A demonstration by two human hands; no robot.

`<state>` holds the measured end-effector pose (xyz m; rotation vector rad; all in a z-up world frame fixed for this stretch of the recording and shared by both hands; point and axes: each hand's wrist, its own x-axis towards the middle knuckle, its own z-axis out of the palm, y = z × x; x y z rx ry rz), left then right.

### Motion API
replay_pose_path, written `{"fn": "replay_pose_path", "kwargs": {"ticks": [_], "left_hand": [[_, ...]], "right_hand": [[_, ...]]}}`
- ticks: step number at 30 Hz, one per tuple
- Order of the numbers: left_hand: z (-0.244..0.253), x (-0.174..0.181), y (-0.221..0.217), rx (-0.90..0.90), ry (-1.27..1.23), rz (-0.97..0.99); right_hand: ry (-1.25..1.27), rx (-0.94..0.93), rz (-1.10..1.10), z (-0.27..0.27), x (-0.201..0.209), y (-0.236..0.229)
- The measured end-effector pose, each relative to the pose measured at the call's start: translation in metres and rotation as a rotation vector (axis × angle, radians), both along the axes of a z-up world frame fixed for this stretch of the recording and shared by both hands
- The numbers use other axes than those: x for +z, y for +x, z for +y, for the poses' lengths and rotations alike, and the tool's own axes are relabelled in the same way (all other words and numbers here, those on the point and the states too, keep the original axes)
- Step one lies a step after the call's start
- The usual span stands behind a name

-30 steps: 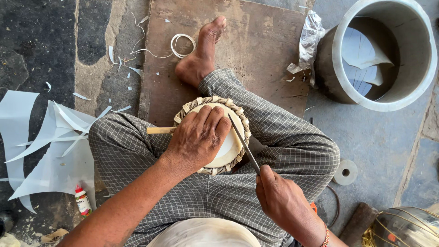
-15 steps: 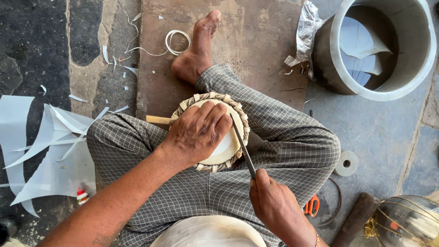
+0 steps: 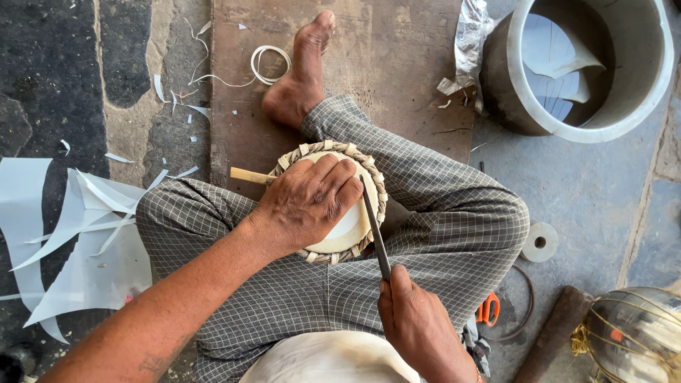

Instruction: The person sits on the floor and uses a knife to trim the edges of a drum head. They then use a small wooden stick to press and adjust the drum skin along the rim.

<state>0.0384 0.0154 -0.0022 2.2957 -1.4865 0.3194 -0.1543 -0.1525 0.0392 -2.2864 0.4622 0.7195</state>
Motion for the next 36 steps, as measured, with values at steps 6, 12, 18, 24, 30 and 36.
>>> {"fn": "replay_pose_path", "kwargs": {"ticks": [6,12,18,24,30,36], "left_hand": [[-0.002,0.008,0.000,0.052,-0.066,0.070],[-0.002,0.004,-0.007,0.116,-0.100,0.007],[-0.016,0.008,-0.027,0.429,-0.019,-0.004],[-0.017,0.004,-0.037,0.505,-0.037,0.038],[-0.019,0.008,-0.039,0.522,-0.012,0.028],[-0.028,0.011,-0.049,0.640,0.046,0.000]], "right_hand": [[0.104,-0.097,-0.207,-0.008,-0.011,0.000],[0.388,-0.454,-0.471,-0.003,-0.048,0.041],[0.378,-0.266,-0.514,-0.026,-0.043,0.086],[0.116,0.199,-0.477,-0.060,0.015,0.076],[0.021,0.455,-0.367,-0.077,0.034,0.086],[-0.046,0.532,-0.268,-0.093,0.035,0.100]]}}
